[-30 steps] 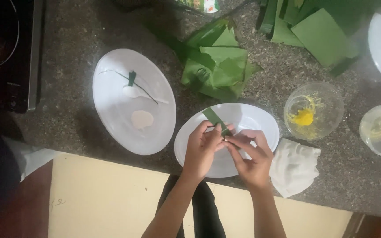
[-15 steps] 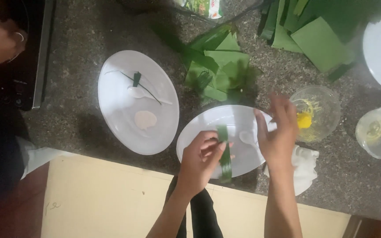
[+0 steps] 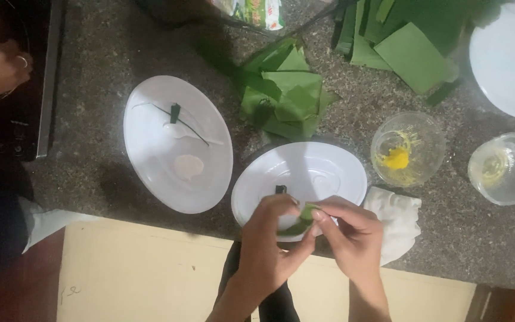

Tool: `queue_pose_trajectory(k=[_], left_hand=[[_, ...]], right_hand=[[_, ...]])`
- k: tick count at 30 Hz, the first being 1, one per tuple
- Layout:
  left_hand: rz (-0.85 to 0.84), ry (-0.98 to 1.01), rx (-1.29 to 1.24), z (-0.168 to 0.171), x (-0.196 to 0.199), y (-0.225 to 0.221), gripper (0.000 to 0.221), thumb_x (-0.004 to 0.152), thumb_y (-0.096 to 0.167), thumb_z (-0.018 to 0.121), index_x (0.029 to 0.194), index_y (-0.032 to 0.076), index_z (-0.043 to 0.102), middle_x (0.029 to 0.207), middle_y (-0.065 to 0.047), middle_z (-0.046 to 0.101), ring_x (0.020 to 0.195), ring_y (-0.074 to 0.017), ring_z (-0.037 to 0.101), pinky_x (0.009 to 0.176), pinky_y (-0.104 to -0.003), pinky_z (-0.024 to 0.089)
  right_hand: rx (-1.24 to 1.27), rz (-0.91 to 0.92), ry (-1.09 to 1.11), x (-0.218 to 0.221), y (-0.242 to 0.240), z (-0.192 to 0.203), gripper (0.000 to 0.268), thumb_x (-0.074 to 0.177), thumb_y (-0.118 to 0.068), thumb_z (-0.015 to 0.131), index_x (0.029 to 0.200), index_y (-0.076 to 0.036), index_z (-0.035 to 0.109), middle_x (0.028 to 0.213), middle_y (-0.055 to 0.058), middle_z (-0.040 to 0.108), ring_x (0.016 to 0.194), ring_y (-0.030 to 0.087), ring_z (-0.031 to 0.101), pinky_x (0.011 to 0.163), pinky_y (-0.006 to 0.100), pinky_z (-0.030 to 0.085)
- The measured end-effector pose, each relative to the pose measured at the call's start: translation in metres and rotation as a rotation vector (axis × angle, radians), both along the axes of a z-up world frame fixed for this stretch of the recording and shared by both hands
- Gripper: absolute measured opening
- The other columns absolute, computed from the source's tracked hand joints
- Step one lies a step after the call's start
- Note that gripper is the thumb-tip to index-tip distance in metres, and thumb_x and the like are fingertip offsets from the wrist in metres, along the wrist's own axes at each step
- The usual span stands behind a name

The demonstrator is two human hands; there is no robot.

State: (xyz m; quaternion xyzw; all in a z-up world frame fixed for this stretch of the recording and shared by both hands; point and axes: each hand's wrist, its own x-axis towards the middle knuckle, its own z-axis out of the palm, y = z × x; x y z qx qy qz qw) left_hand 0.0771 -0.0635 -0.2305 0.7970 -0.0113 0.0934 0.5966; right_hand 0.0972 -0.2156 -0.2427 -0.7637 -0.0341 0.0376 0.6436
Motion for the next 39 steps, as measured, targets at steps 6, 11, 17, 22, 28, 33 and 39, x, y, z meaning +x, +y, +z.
queue_pose_trajectory(k=[6, 11, 17, 22, 28, 33, 39], left_hand=[[-0.122, 0.271, -0.162, 0.013, 0.005, 0.005, 0.023, 0.092, 0.019, 0.067, 0.112, 0.01, 0.071, 0.096, -0.006, 0.072, 0.081, -0.015, 0.07, 0.073, -0.027, 0.059], [-0.07, 0.326, -0.16, 0.016, 0.004, -0.002, 0.012, 0.092, 0.018, 0.066, 0.095, 0.011, 0.074, 0.09, -0.002, 0.075, 0.082, -0.0128, 0.072, 0.066, -0.024, 0.059], [-0.121, 0.305, -0.137, 0.018, 0.001, -0.005, 0.02, 0.094, 0.018, 0.06, 0.102, 0.008, 0.076, 0.098, -0.004, 0.08, 0.091, -0.0165, 0.076, 0.08, -0.028, 0.061], [-0.133, 0.249, -0.101, 0.022, 0.002, -0.007, 0.014, 0.094, 0.015, 0.062, 0.098, 0.008, 0.074, 0.092, -0.004, 0.078, 0.084, -0.0156, 0.075, 0.073, -0.027, 0.059], [-0.201, 0.119, 0.099, 0.02, 0.0, -0.01, 0.017, 0.098, 0.011, 0.054, 0.103, 0.008, 0.07, 0.095, -0.003, 0.074, 0.086, -0.0178, 0.067, 0.055, -0.025, 0.052], [-0.212, 0.076, 0.121, 0.022, 0.002, -0.012, 0.013, 0.096, 0.007, 0.059, 0.102, 0.005, 0.07, 0.092, -0.004, 0.072, 0.083, -0.0182, 0.065, 0.069, -0.028, 0.053], [-0.182, 0.022, 0.186, 0.017, 0.002, -0.016, 0.008, 0.096, 0.009, 0.062, 0.098, 0.008, 0.069, 0.089, -0.002, 0.072, 0.076, -0.0177, 0.063, 0.064, -0.028, 0.053]], right_hand=[[0.011, 0.023, 0.139, -0.01, -0.019, 0.003, 0.01, 0.084, -0.006, 0.074, 0.094, -0.004, 0.075, 0.081, 0.006, 0.079, 0.058, 0.01, 0.064, 0.056, 0.02, 0.056], [-0.022, 0.032, 0.132, -0.013, -0.024, 0.009, 0.011, 0.087, -0.002, 0.07, 0.097, -0.005, 0.074, 0.083, 0.007, 0.079, 0.064, 0.013, 0.07, 0.058, 0.022, 0.061], [0.037, -0.021, 0.12, -0.017, -0.029, 0.013, 0.01, 0.087, -0.001, 0.069, 0.096, -0.003, 0.071, 0.077, 0.009, 0.075, 0.048, 0.015, 0.068, 0.048, 0.022, 0.061], [0.003, -0.007, -0.001, -0.015, -0.032, 0.018, 0.016, 0.088, -0.001, 0.067, 0.105, -0.002, 0.07, 0.089, 0.013, 0.071, 0.049, 0.016, 0.068, 0.05, 0.02, 0.062], [-0.088, 0.068, -0.019, -0.011, -0.035, 0.025, 0.016, 0.091, -0.005, 0.063, 0.104, -0.002, 0.072, 0.085, 0.009, 0.073, 0.054, 0.016, 0.071, 0.051, 0.019, 0.065], [-0.161, 0.065, -0.061, -0.01, -0.036, 0.027, 0.01, 0.091, -0.003, 0.063, 0.096, -0.001, 0.071, 0.085, 0.01, 0.074, 0.056, 0.015, 0.072, 0.052, 0.02, 0.065], [-0.266, 0.09, -0.138, -0.006, -0.033, 0.032, 0.01, 0.091, -0.004, 0.063, 0.097, -0.002, 0.07, 0.085, 0.008, 0.074, 0.061, 0.013, 0.071, 0.058, 0.02, 0.062]])
